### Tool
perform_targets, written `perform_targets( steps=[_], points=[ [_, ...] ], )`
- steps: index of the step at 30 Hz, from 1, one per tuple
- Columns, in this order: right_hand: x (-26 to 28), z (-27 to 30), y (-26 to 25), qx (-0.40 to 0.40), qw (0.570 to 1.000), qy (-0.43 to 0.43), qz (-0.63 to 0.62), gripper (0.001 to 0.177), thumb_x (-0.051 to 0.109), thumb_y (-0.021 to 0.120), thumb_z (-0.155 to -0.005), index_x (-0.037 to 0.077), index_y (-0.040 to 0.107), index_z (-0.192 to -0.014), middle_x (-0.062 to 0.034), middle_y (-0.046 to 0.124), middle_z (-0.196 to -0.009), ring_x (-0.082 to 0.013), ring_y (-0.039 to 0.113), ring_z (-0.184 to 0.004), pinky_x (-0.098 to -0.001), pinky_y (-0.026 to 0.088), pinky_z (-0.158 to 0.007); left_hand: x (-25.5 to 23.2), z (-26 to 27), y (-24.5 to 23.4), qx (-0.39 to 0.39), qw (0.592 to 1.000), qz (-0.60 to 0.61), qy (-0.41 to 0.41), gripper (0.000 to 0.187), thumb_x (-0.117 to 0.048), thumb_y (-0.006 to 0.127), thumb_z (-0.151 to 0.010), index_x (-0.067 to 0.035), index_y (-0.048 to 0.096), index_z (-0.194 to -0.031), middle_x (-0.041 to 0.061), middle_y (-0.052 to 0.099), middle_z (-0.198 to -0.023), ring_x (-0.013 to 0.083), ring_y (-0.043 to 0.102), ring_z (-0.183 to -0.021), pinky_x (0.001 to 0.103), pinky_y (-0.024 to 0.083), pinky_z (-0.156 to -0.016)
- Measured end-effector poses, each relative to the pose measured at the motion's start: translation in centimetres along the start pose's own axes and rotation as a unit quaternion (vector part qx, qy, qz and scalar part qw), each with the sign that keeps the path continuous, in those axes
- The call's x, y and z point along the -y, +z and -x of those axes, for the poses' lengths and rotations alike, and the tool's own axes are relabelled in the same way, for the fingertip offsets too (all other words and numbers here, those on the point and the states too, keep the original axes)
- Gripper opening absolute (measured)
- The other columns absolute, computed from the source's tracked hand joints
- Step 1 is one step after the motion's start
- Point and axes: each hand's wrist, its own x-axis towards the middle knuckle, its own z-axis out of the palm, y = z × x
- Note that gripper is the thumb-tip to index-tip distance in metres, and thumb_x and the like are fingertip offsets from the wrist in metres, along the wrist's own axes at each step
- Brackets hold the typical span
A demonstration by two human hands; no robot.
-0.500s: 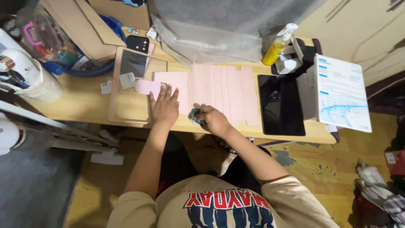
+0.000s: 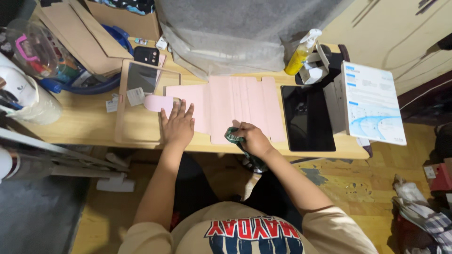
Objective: The person wipes a pink tablet case with a green cloth, then places a black tablet into the case and closes it. They smooth the case surface and apply a small sticker to the back.
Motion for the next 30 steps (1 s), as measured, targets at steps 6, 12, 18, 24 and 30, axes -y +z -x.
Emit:
perform_targets(
  steps=[6,12,18,24,30],
  points=[
    [-1.4,-8.1,1.0,-0.074,0.996,-0.025,0.043,0.031,0.0,0.074,-0.073,0.011,0.08,-0.1,-0.0139,0.07,-0.098,-0.036,0.069,-0.093,-0.0418,0.057,-0.085,0.0,0.4,-0.4,-0.012,1.0,0.022,0.003,0.053,-0.038,0.043,-0.101,-0.028,0.042,-0.154,-0.001,0.032,-0.165,0.0211,0.025,-0.152,0.059,0.006,-0.122],
    [-1.4,-18.2,0.2,-0.168,0.983,-0.019,0.078,0.03,-0.002,0.064,-0.076,0.007,0.079,-0.1,-0.0189,0.069,-0.11,-0.0409,0.067,-0.097,-0.0455,0.055,-0.088,-0.2,0.5,-0.2,-0.049,0.998,0.027,0.004,0.053,-0.037,0.047,-0.099,-0.027,0.046,-0.152,0.001,0.038,-0.163,0.0211,0.03,-0.151,0.058,0.009,-0.122],
    [-0.3,-20.3,-1.6,-0.169,0.978,0.058,0.11,0.024,0.005,0.066,-0.075,0.008,0.079,-0.095,-0.0205,0.07,-0.109,-0.0416,0.068,-0.095,-0.0459,0.055,-0.088,-0.4,0.7,0.1,-0.091,0.995,0.043,-0.003,0.052,-0.037,0.053,-0.097,-0.028,0.052,-0.149,0.002,0.043,-0.16,0.0211,0.034,-0.149,0.059,0.012,-0.122],
    [-3.5,-16.9,-6.0,-0.184,0.958,0.136,0.175,0.021,0.02,0.072,-0.086,0.001,0.074,-0.095,-0.0279,0.067,-0.104,-0.045,0.067,-0.092,-0.0494,0.056,-0.085,-0.5,0.8,0.2,-0.1,0.994,0.04,-0.005,0.051,-0.036,0.054,-0.097,-0.028,0.053,-0.148,0.001,0.045,-0.159,0.0205,0.036,-0.149,0.059,0.013,-0.123],
    [-5.3,-14.5,-7.5,-0.2,0.941,0.199,0.189,0.023,0.004,0.063,-0.083,0.005,0.08,-0.098,-0.0241,0.067,-0.108,-0.0443,0.067,-0.096,-0.0498,0.054,-0.088,-0.2,0.6,0.2,-0.077,0.996,0.053,0.001,0.052,-0.035,0.053,-0.098,-0.029,0.051,-0.149,0.001,0.042,-0.16,0.022,0.034,-0.148,0.06,0.011,-0.121]
  ],
)
